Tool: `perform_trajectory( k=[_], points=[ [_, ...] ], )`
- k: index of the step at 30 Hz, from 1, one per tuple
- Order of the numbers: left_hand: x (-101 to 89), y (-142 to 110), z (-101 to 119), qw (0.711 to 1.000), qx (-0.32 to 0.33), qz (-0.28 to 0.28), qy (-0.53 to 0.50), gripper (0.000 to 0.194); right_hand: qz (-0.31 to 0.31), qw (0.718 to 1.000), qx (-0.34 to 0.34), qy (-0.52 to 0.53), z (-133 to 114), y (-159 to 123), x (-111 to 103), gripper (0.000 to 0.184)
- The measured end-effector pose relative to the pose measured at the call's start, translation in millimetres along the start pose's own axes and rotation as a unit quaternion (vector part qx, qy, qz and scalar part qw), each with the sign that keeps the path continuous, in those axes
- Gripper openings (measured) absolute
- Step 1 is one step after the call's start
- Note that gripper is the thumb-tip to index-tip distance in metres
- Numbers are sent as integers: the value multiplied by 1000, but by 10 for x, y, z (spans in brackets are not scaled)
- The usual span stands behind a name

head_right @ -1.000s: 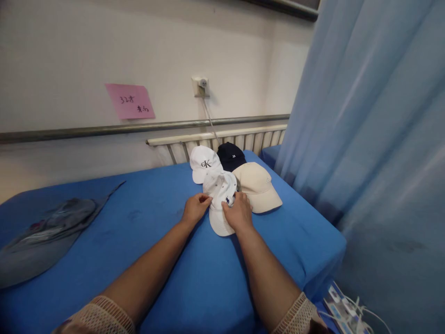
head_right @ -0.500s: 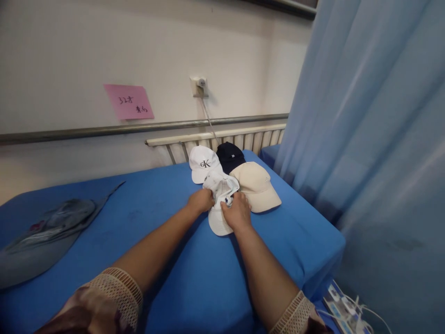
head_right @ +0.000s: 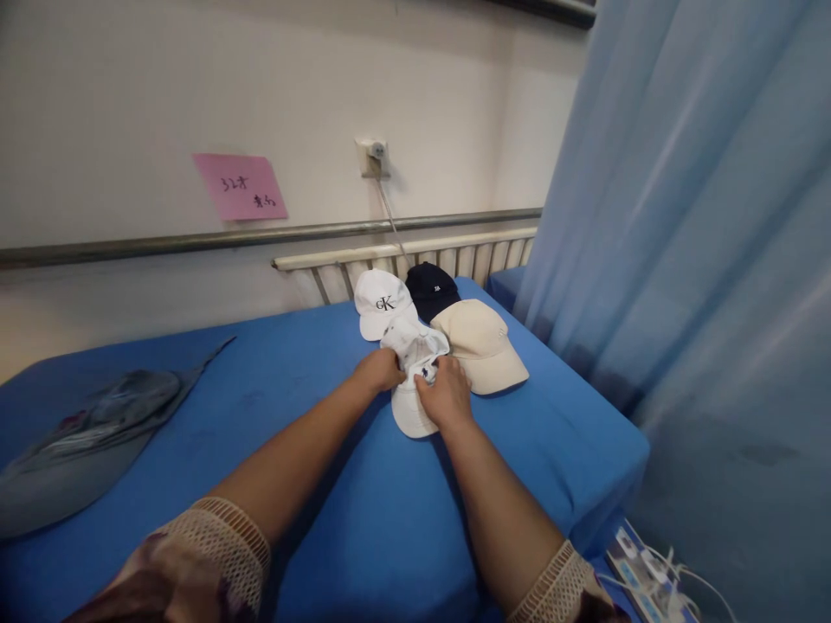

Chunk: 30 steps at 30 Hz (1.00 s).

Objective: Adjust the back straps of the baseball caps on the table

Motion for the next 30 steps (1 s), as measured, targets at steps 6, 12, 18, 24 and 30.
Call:
perform_trajectory(
  k=[6,12,18,24,30],
  points=[
    [18,25,56,999,12,12,-31,23,-6,1000,5,3,-10,6,-3,41],
    [-160,-224,-298,979,42,110,-169,7,5,1000,8,16,-2,8,-22,47],
    [-187,-393,-596,942,41,184,-277,23,11,999,-3,36,6,13,0,54],
    [-340,-483,-488,927,57,251,-272,24,13,999,-12,35,-19,4,10,53],
    [-467,-472,-266,924,90,282,-241,17,14,999,-14,32,-42,-8,20,51]
  ],
)
Point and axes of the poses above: each hand's wrist, its own y-axis towards the middle knuckle, its own x-axis out of the palm, z = x × y, the point moved 9 cm from there along y, towards the middle knuckle, and after that the axes turned 3 degrees about -y, right-handed, at the moved point
